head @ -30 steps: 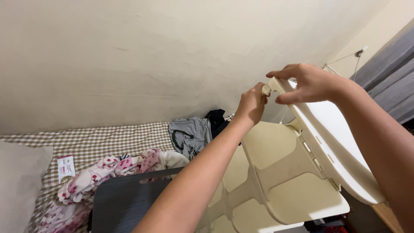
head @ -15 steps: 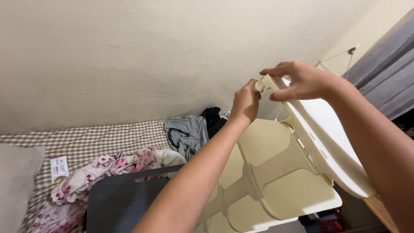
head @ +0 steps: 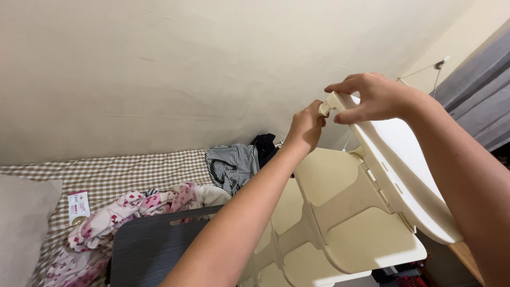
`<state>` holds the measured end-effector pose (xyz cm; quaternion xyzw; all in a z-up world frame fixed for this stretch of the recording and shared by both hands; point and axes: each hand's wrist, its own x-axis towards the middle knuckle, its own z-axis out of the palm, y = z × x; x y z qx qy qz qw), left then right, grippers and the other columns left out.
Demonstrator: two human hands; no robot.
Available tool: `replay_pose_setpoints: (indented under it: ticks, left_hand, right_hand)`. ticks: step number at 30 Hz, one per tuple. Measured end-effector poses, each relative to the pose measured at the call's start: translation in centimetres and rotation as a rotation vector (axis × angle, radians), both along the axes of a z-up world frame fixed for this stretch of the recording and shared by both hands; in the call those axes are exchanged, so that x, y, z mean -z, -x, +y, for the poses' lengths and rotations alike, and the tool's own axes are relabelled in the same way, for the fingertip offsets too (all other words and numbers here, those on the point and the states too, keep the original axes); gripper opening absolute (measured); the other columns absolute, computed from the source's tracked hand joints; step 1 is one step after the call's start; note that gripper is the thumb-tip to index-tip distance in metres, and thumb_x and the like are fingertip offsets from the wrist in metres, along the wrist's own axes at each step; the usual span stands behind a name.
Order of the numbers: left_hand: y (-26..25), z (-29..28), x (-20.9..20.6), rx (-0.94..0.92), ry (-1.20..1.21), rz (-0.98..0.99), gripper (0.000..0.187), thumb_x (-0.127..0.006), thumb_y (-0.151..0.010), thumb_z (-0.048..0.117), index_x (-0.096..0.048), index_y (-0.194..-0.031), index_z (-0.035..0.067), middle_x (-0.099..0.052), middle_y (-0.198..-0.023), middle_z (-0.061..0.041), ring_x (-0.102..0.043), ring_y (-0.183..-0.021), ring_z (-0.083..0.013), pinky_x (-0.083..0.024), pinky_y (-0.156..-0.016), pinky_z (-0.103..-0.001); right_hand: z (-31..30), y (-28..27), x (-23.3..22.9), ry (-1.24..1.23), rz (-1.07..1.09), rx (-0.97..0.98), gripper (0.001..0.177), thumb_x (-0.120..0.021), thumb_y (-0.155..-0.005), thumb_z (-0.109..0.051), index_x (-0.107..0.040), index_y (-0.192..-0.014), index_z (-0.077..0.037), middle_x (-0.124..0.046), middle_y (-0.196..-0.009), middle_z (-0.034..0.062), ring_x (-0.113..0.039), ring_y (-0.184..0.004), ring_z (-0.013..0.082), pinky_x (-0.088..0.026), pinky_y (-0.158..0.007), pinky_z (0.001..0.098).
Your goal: The person assembles a beige plastic shelving unit by hand. They connect vertical supports to the base, then stack and secure multiple shelf trays and a top lid, completing the unit.
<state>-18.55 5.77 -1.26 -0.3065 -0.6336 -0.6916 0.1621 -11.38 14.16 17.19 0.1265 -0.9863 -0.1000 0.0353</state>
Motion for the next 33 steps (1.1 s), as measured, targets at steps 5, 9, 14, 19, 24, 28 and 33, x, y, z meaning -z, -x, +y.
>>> replay_pose_setpoints:
  ticks: [5,9,14,19,24,28,33]
  left_hand:
    - [-0.2,-0.5,-0.3,0.033,0.018,-0.025,0.015,-0.046,-0.096,0.01,-0.06,-0.099,0.006,-0.068,-0.08,-0.011,-0.066,-0.073,-0.0258,-0.053,-0.069,-0.039]
    - [-0.2,-0.5,-0.3,0.049,0.027,-0.063,0.017,-0.044,-0.097,0.012,-0.06,-0.1,0.006,-0.067,-0.081,-0.01,-0.063,-0.073,-0.0236,-0.052,-0.068,-0.038]
    - [-0.1,-0.9,-0.3,0.106,0.021,-0.076,0.017,-0.044,-0.098,0.012,-0.06,-0.099,0.008,-0.065,-0.081,-0.007,-0.059,-0.073,-0.0206,-0.051,-0.068,-0.036]
    - [0.0,-1.1,-0.4,0.1,0.032,-0.09,0.018,-0.042,-0.099,0.012,-0.06,-0.099,0.008,-0.066,-0.081,-0.008,-0.061,-0.074,-0.0213,-0.051,-0.068,-0.037]
    - [0.7,-0.2,-0.2,-0.023,0.04,-0.064,0.017,-0.045,-0.1,0.011,-0.062,-0.103,0.008,-0.072,-0.086,-0.012,-0.071,-0.081,-0.0273,-0.055,-0.075,-0.04]
    - [0.5,-0.8,-0.3,-0.05,0.06,-0.002,0.017,-0.053,-0.099,0.015,-0.06,-0.112,0.006,-0.071,-0.103,-0.017,-0.067,-0.096,-0.0346,-0.053,-0.079,-0.046]
    - [-2.7,-2.8,0.5,-0.717,-0.031,0.656,0.028,-0.066,-0.09,0.025,-0.061,-0.111,0.008,-0.067,-0.112,-0.019,-0.063,-0.095,-0.0403,-0.053,-0.081,-0.045]
  right_hand:
    - [-0.2,-0.2,0.1,0.017,-0.011,0.002,0.079,-0.074,-0.063,-0.04,-0.065,-0.137,-0.016,-0.07,-0.117,0.0127,-0.066,-0.109,0.0314,-0.053,-0.093,0.0464]
    - [-0.4,-0.2,0.1,0.024,-0.017,-0.01,0.078,-0.076,-0.064,-0.042,-0.065,-0.137,-0.015,-0.07,-0.118,0.0126,-0.066,-0.109,0.0314,-0.053,-0.092,0.0458]
    - [-0.5,0.2,0.1,0.049,-0.013,-0.036,0.076,-0.077,-0.063,-0.04,-0.068,-0.134,-0.012,-0.069,-0.12,0.013,-0.064,-0.114,0.0313,-0.052,-0.093,0.0455]
    - [-0.7,-0.1,0.1,0.049,-0.034,0.043,0.076,-0.076,-0.062,-0.039,-0.067,-0.134,-0.015,-0.07,-0.118,0.0115,-0.067,-0.106,0.0309,-0.054,-0.092,0.045]
    - [-0.2,0.4,0.3,0.017,-0.036,-0.009,0.081,-0.074,-0.066,-0.048,-0.063,-0.14,-0.016,-0.068,-0.124,0.0131,-0.064,-0.115,0.0317,-0.052,-0.098,0.0458]
    - [-0.2,-0.2,-0.4,-0.07,-0.011,-0.07,0.093,-0.066,-0.077,-0.07,-0.047,-0.15,-0.015,-0.052,-0.144,0.0183,-0.05,-0.131,0.0375,-0.043,-0.105,0.0515]
    - [0.4,-7.1,-2.8,0.105,0.001,-0.004,0.08,-0.042,-0.098,-0.07,-0.04,-0.164,-0.026,-0.049,-0.159,0.0116,-0.049,-0.141,0.0334,-0.039,-0.109,0.0565]
